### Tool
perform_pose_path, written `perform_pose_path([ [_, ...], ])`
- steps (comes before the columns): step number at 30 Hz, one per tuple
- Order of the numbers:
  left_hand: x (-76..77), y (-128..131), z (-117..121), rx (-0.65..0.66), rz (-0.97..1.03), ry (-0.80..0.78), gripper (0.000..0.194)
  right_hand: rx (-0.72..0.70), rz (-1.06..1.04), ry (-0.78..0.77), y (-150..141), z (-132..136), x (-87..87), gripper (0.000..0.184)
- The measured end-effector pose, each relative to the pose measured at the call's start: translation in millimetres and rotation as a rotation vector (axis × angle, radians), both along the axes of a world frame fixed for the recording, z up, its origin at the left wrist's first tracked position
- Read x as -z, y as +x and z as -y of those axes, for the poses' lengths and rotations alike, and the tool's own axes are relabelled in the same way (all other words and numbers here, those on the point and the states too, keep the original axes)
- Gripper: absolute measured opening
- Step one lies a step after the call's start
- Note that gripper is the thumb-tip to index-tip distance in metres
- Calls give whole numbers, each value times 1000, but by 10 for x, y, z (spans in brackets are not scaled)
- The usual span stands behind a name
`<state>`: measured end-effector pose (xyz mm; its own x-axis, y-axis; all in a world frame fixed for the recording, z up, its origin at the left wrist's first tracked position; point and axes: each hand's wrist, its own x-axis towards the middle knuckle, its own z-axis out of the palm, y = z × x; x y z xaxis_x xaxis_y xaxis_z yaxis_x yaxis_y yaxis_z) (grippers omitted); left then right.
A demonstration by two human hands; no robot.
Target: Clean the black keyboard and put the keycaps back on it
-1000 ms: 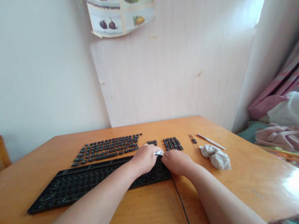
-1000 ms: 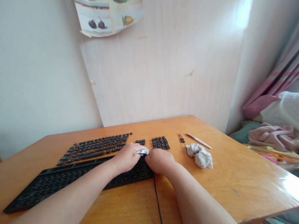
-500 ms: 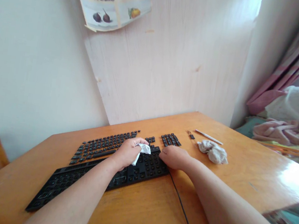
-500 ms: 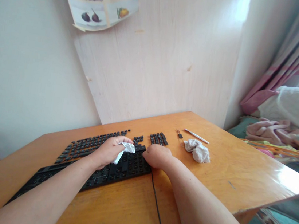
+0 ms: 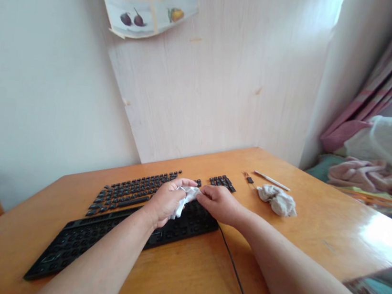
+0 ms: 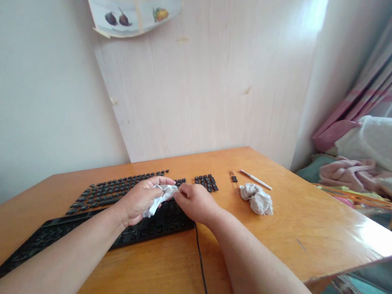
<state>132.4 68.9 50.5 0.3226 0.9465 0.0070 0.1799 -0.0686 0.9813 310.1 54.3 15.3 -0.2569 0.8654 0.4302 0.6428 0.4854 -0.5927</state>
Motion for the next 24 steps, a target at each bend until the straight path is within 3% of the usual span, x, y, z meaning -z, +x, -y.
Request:
perform_pose_path([
  [5,18,-18,24,24,14,-44,17,18,-24,0,1,-34,28,30],
  [8,38,-28,46,72,-24,-17,25,-10,-16,1,-3,-35,46,30],
  [13,100,-32,42,-53,-238,252,30,-59,-66,-65,-26,-9,43,30],
  [20,86,-43,44,43,-436,652,20,-94,-329,-308,-54,21,-19,26],
  [24,70,-60,31,-11,-532,727,16,-16,-229,-302,-20,-1,-61,28],
])
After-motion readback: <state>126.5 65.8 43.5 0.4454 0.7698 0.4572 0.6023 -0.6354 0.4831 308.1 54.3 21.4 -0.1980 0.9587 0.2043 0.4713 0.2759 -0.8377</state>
